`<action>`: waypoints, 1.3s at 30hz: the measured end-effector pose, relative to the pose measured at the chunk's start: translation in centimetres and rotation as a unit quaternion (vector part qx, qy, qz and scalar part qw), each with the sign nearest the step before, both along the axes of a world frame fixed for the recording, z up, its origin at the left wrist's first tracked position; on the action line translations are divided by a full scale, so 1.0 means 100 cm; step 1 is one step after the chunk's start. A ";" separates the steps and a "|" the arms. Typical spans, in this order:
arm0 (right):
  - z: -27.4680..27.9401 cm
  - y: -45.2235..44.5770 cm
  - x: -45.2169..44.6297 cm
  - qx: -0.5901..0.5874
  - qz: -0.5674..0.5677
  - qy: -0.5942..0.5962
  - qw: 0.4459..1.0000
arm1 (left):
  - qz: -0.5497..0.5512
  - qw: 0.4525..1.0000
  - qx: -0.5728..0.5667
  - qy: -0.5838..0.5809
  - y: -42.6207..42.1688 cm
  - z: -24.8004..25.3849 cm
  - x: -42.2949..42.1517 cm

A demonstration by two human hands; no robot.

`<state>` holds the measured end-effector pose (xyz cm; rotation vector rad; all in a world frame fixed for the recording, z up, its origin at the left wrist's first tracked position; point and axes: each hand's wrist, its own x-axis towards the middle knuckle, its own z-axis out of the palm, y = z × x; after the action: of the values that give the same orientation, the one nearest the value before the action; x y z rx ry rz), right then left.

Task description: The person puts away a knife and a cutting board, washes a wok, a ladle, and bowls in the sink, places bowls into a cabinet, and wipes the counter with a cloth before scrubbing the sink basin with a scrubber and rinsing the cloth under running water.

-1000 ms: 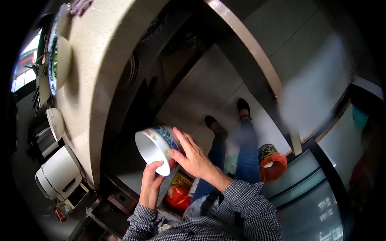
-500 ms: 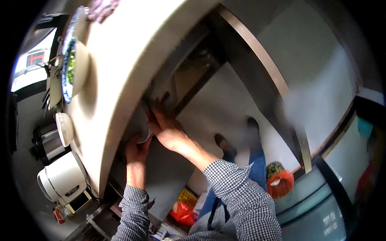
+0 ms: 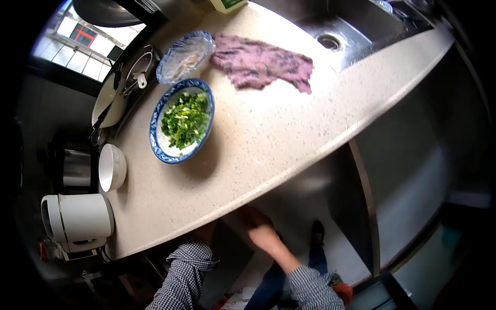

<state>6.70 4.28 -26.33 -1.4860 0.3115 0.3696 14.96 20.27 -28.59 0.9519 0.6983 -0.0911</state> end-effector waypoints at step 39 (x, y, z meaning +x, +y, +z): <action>0.158 -0.117 0.041 -0.164 0.021 -0.273 0.948 | 0.120 0.976 0.002 0.183 -0.030 0.108 -0.170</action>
<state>10.81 -7.47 -10.51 -1.8547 -0.1097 -0.0768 -2.01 17.32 -17.78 0.8557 1.1497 -0.0509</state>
